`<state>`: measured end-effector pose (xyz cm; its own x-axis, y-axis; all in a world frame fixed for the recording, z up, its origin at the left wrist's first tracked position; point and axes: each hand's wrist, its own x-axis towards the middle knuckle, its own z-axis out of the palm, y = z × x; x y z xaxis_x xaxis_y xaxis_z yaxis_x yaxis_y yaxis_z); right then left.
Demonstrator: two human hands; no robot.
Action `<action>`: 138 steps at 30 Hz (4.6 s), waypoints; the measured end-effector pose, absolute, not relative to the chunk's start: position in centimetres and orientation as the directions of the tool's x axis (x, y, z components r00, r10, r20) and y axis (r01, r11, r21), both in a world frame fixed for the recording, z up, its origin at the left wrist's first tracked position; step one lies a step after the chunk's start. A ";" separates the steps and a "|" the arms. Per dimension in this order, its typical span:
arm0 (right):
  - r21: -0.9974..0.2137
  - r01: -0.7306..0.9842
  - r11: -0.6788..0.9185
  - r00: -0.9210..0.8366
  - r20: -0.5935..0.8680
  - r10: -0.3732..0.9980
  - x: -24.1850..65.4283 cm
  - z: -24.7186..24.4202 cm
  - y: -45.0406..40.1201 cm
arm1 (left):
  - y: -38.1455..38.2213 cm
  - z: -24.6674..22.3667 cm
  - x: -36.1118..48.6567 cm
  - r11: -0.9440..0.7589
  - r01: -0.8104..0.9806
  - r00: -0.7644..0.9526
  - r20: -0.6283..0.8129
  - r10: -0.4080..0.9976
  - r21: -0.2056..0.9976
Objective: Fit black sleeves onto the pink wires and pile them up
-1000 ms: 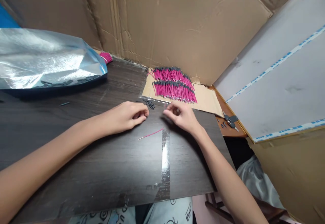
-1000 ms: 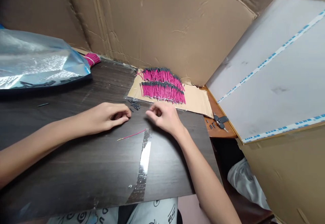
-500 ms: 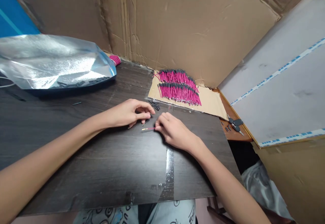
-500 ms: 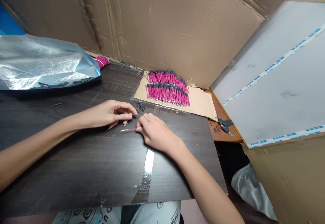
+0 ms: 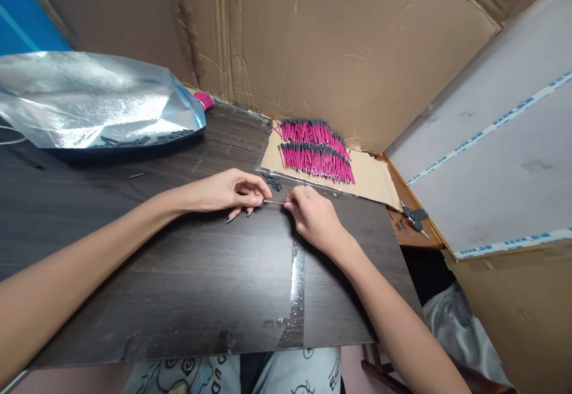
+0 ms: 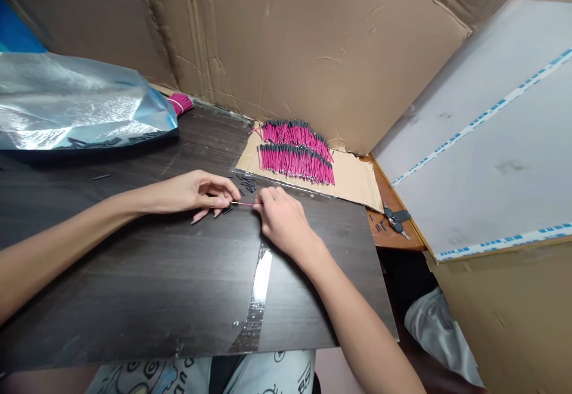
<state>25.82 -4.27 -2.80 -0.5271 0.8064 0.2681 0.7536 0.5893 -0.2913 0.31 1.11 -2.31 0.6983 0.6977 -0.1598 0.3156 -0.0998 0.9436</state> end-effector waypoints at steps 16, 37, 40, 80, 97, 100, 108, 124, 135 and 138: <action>-0.121 0.750 0.650 -0.592 0.316 0.742 26.1 -2.4 -4.1 | 0.6 -1.7 0.7 -0.174 0.392 0.693 -0.166 0.702 0.903; -0.117 0.743 0.659 -0.616 0.266 0.742 26.2 -2.2 -4.1 | -0.3 -1.5 1.7 -0.562 0.466 0.587 0.236 0.774 0.683; -0.125 0.752 0.647 -0.606 0.253 0.754 26.1 -2.3 -4.1 | -0.5 -1.5 1.9 -0.574 0.454 0.587 0.256 0.768 0.682; -0.724 0.465 0.510 -0.395 0.347 0.851 26.1 -3.6 -3.6 | -0.5 -1.9 2.3 0.181 -0.151 0.526 -0.076 0.847 0.972; -0.689 0.520 0.505 -0.325 0.387 0.863 26.5 -3.4 -3.5 | -0.2 -2.1 2.3 0.269 -0.287 0.531 -0.081 0.843 0.919; -0.676 0.556 0.483 -0.286 0.390 0.875 26.8 -3.4 -3.2 | -0.1 -1.9 2.0 0.255 -0.321 0.475 -0.078 0.876 0.912; -0.721 0.507 0.472 -0.246 0.404 0.881 26.3 -3.4 -3.3 | -0.2 -1.2 2.3 0.275 -0.348 0.426 -0.110 0.898 0.896; -0.688 0.724 0.059 0.344 0.433 0.833 31.3 -4.5 1.7 | -2.2 -2.9 3.8 -0.538 0.752 0.504 0.194 0.841 0.381; -0.572 0.597 0.563 -0.506 0.277 0.817 28.1 -2.5 -2.3 | -1.3 -3.1 2.9 -0.638 0.691 0.619 0.177 0.765 0.339; -0.495 0.602 0.627 -0.620 0.206 0.757 26.8 -2.2 -3.6 | -1.0 -3.2 2.6 -0.625 0.704 0.605 0.177 0.777 0.337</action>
